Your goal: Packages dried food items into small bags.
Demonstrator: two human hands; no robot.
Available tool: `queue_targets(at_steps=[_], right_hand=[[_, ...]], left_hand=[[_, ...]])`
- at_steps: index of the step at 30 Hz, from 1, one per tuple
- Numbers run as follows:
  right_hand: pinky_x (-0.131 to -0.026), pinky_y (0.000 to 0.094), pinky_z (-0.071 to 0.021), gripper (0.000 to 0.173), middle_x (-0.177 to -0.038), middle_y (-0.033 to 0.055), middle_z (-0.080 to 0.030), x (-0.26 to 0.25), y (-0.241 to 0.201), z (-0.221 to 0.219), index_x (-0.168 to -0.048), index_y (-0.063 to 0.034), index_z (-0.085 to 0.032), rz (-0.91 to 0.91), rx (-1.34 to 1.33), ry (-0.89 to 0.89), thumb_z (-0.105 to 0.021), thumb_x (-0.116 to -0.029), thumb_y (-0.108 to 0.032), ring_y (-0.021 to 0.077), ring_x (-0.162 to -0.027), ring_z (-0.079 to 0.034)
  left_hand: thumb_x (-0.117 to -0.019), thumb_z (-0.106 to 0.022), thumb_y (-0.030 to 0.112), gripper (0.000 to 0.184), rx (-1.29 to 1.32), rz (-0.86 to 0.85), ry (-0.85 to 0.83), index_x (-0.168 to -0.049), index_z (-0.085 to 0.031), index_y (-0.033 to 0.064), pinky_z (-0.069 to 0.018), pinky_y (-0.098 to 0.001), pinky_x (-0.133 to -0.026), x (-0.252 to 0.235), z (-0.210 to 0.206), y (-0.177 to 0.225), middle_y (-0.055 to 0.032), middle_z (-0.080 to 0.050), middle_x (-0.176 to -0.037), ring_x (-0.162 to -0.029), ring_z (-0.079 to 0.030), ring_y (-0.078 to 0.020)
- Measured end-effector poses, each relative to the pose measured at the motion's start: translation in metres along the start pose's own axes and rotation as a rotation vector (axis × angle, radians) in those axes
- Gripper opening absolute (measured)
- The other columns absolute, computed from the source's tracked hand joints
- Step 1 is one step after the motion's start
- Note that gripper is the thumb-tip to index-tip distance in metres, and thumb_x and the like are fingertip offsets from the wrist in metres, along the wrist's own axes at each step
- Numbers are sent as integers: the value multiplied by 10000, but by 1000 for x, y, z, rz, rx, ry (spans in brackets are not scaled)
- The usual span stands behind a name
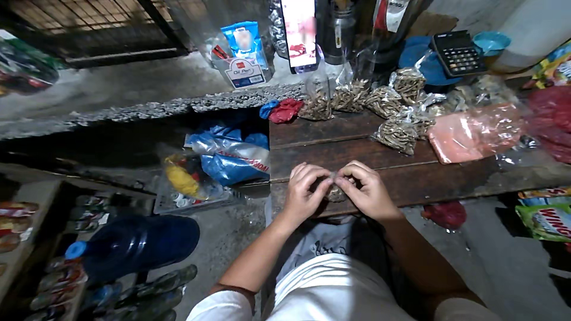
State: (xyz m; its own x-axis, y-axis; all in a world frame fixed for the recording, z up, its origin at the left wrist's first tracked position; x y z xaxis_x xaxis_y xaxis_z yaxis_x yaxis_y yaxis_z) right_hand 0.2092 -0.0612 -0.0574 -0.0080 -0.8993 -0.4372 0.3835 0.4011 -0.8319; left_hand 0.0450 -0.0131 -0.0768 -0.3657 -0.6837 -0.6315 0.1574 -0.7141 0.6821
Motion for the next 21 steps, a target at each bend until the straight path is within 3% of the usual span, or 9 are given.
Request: queue_targets(at_steps=[6, 11, 13, 17, 21], right_hand=[[-679, 103, -456, 176, -855, 35, -618, 0, 6, -6, -905, 24, -696, -20, 27, 6, -593, -952, -111, -36, -737, -541], [-698, 103, -467, 175, -865, 39, -626, 0, 10, -7, -911, 35, -706, -43, 8, 17, -589, -945, -92, -37, -757, -554], [-705, 104, -470, 182, -874, 42, -629, 0, 11, -7, -920, 39, -713, -51, 3, 11, -588, -947, -91, -37, -767, -560], [-708, 102, -465, 175, -863, 40, -626, 0, 12, -9, -909, 32, -706, -30, 8, 18, -582, -943, -87, -38, -767, -556], [-685, 105, -460, 170, -844, 49, -620, -1, 13, -9, -884, 34, -698, -5, 33, 39, -577, -931, -76, -26, -744, -551]], left_hand=[[-991, -571, 150, 213, 2, 49, 20, -972, -733, 14, -446, -385, -1031, 1, -7, -6, -77, -723, -949, -965, -661, -127], [-984, -634, 219, 256, 17, 33, -47, -1088, -679, -11, -444, -388, -1039, 4, -9, -16, -93, -716, -981, -959, -656, -128], [-969, -672, 262, 281, 26, 24, -59, -1064, -677, -2, -452, -393, -1032, 4, -7, -20, -87, -714, -965, -951, -657, -128], [-965, -668, 196, 176, 73, 53, -53, -951, -706, 25, -451, -359, -1043, 1, -5, -19, -64, -719, -962, -985, -661, -106], [-967, -636, 159, 179, 62, 83, -32, -945, -737, 14, -471, -343, -1004, 1, -5, -16, -67, -730, -956, -981, -664, -107]])
Point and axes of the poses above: each hand's wrist, its own x-axis away from the middle knuckle, its own z-axis out of the back of the hand, y = z × x, the point moved 3 cm from there along -x, towards the middle knuckle
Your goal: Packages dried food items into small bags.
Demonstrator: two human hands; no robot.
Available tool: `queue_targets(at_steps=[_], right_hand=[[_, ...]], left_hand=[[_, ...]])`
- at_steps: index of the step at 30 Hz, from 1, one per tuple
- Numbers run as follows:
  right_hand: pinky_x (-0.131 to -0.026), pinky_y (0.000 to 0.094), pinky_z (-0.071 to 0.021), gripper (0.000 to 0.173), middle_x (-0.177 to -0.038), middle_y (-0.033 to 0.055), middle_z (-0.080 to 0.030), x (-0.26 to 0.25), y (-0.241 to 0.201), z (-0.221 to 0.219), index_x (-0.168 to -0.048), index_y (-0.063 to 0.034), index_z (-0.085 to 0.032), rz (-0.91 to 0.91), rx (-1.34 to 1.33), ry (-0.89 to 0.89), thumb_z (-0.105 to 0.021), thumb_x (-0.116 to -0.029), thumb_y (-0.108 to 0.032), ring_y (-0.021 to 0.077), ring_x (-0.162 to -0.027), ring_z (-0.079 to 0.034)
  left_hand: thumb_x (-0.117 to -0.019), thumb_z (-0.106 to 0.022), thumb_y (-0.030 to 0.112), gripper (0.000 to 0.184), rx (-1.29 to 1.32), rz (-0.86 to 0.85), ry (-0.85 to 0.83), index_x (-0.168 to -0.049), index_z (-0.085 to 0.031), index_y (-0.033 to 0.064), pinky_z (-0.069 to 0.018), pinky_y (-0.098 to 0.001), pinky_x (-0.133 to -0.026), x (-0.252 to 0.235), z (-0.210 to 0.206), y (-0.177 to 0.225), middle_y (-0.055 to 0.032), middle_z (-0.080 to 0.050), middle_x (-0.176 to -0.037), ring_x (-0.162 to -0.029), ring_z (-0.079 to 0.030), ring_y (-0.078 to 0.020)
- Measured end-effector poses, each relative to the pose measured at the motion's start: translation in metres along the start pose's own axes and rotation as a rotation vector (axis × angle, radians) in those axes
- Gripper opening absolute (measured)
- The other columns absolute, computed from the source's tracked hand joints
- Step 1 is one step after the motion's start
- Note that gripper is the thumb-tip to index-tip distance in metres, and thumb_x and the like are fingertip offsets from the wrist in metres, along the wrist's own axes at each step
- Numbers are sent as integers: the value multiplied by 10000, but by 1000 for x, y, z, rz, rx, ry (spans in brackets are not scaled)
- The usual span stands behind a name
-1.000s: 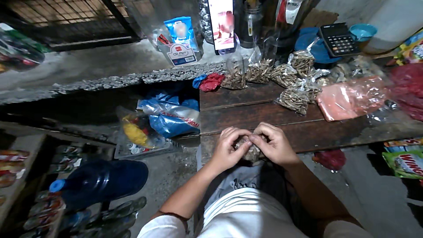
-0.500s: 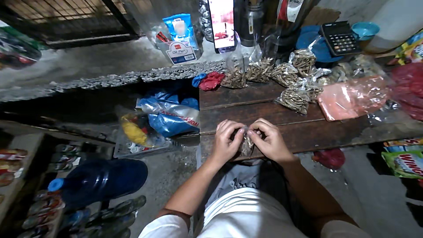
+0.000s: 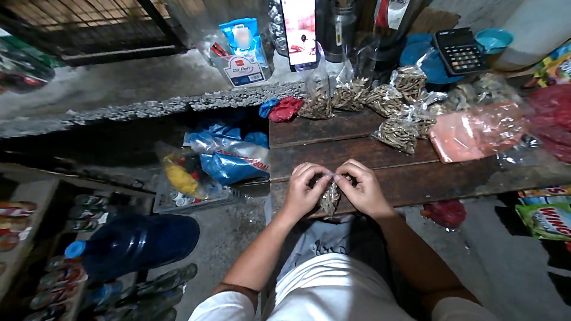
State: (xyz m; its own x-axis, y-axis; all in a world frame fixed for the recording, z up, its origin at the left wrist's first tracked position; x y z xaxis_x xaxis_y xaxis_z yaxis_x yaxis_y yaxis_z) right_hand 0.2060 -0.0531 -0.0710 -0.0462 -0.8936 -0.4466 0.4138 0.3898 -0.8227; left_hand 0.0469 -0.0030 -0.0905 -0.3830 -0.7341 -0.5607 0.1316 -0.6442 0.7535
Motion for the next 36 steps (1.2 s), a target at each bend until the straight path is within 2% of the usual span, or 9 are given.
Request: queue_targets(at_steps=[2, 7, 11, 13, 15, 19, 28, 31, 36], right_hand=[[-679, 131, -474, 172, -835, 63, -630, -1, 1, 0, -871, 33, -700, 20, 28, 14, -582, -924, -81, 0, -738, -567], [-672, 127, -470, 168, -834, 55, -620, -1, 4, 0, -873, 29, -697, 20, 29, 15, -584, -923, -85, -5, -733, -561], [-679, 126, -470, 168, -833, 61, -620, 0, 6, -1, -868, 32, -698, 24, 23, 22, -584, -919, -80, -2, -741, -563], [-675, 123, -466, 174, -842, 62, -618, 0, 7, -1, -881, 35, -697, 11, 15, 13, -581, -928, -85, -6, -739, -558], [-661, 120, -459, 174, -855, 59, -618, 1, 8, -1, -911, 38, -691, -17, 3, -1, -584, -932, -98, -15, -725, -545], [-646, 133, -449, 264, -899, 51, -627, 3, 8, -2, -1077, 35, -677, -88, -18, -50, -661, -924, -180, -14, -714, -528], [-731, 117, -497, 186, -913, 55, -647, 5, 7, -4, -977, 26, -738, -22, -94, -38, -625, -961, -121, -26, -801, -587], [-785, 128, -516, 190, -919, 52, -655, 4, 5, -1, -953, 31, -742, -15, -111, -30, -599, -961, -95, -18, -858, -610], [-769, 119, -512, 189, -913, 49, -651, 3, 6, 0, -948, 39, -734, -23, -119, -21, -599, -961, -92, -27, -848, -604]], left_hand=[[-964, -622, 143, 187, -20, -1, 16, -946, -749, 8, -476, -359, -1000, 0, 0, 2, -74, -740, -948, -959, -674, -112], [-961, -586, 113, 211, -34, 22, 23, -948, -760, -8, -482, -372, -981, -2, 1, 4, -93, -745, -958, -949, -681, -126], [-936, -622, 82, 168, 46, 90, 23, -950, -749, -27, -513, -203, -875, -2, 4, 6, -88, -679, -989, -952, -628, -55], [-929, -636, 68, 149, 85, 119, 9, -953, -738, -38, -518, -163, -855, -3, 5, 7, -79, -667, -991, -943, -626, -23], [-920, -654, 54, 127, 115, 145, 1, -949, -727, -46, -522, -149, -855, -5, 6, 8, -71, -664, -999, -946, -625, -4], [-909, -683, 59, 107, 145, 157, -22, -918, -707, -44, -530, -152, -845, -5, 7, 9, -57, -680, -988, -921, -635, 10], [-878, -695, 43, 86, 143, 120, -86, -869, -668, -38, -517, -138, -826, -7, 7, 6, -39, -658, -939, -886, -614, 24], [-891, -709, 89, 133, 129, 82, -126, -865, -663, -33, -506, -143, -820, -8, 8, 6, -50, -660, -935, -893, -610, 13], [-912, -695, 87, 134, 161, 54, -139, -890, -678, -44, -514, -148, -851, -7, 6, 6, -59, -671, -956, -919, -623, 9]])
Point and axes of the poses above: each hand's wrist, its own x-axis away from the middle knuckle, its own z-axis out of the back of the hand, y = z × x, the point moved 3 cm from there along -x, towards the middle knuckle
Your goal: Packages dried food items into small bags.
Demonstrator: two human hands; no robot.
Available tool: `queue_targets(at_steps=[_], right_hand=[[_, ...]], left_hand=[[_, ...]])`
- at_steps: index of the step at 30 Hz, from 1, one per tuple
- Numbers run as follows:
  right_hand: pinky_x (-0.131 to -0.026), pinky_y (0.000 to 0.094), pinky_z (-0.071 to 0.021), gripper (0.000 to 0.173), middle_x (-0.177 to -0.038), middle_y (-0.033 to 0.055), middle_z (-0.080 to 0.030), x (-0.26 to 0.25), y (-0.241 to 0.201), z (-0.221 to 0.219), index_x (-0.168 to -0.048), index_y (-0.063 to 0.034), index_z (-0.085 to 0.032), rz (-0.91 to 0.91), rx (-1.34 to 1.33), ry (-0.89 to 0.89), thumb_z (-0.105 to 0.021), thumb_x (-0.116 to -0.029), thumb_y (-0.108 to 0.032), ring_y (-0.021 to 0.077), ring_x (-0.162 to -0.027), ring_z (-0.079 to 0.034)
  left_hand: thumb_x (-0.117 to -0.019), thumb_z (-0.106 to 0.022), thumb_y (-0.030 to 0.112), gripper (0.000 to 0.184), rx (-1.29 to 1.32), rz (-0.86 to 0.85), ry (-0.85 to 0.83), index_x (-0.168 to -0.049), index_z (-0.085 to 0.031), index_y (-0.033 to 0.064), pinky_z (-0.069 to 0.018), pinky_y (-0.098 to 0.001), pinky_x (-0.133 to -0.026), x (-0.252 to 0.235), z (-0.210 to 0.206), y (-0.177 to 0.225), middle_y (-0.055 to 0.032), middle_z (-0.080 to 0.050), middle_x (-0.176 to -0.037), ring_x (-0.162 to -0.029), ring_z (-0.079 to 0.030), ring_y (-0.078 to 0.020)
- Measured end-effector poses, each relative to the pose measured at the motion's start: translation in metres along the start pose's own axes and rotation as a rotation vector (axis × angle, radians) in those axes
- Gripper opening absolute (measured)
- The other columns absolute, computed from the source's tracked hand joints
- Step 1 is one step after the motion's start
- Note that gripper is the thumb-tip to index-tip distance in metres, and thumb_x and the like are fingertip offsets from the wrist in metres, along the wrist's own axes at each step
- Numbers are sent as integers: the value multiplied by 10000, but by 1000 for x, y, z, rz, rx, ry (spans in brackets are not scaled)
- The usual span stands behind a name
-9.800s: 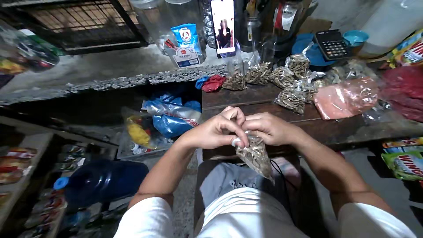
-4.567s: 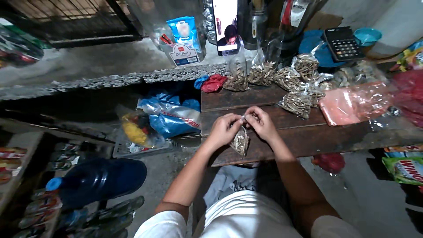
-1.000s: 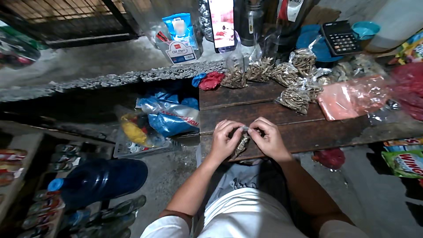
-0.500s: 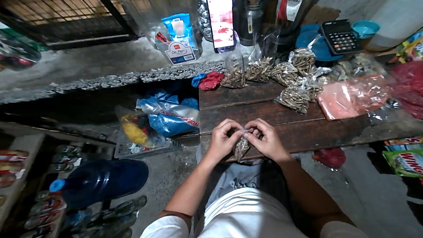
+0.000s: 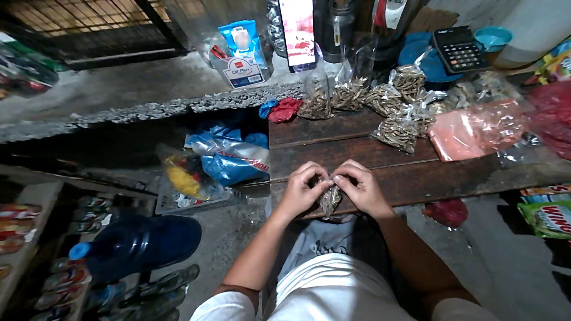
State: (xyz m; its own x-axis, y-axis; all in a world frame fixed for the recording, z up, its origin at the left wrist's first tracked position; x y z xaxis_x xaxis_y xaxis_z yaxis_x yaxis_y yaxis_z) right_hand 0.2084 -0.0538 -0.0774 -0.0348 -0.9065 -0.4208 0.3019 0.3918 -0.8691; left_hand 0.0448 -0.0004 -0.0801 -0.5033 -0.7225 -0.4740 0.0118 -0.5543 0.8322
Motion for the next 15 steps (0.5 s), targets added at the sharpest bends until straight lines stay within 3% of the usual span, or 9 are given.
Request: queue_targets(at_steps=[5, 15], right_hand=[[-755, 114, -509, 191, -921, 40, -650, 1, 1, 4, -951, 39, -724, -9, 3, 22, -583, -962, -89, -36, -835, -599], [-735, 107, -497, 191, -908, 40, -648, 3, 2, 4, -934, 43, -719, -5, 7, 33, -577, -959, -83, -45, -814, -589]], left_hand=[[-964, -609, 102, 206, 12, -11, -51, -1031, -709, -64, -525, -174, -885, 0, -1, 2, -81, -682, -1013, -957, -632, -8], [-963, -649, 126, 185, 12, -32, -50, -943, -693, -53, -526, -159, -862, -2, 1, -3, -69, -680, -986, -927, -632, 4]])
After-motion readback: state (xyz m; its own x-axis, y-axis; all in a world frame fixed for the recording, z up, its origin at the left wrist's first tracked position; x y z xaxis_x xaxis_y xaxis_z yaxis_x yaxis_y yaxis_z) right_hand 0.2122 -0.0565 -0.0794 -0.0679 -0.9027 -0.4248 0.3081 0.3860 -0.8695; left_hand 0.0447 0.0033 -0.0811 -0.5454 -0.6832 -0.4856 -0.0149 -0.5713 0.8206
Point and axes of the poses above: each hand's wrist, its own x-axis away from the middle knuckle, its own z-axis out of the back of the hand, y = z × x, the point moved 3 cm from there along -x, towards the middle knuckle
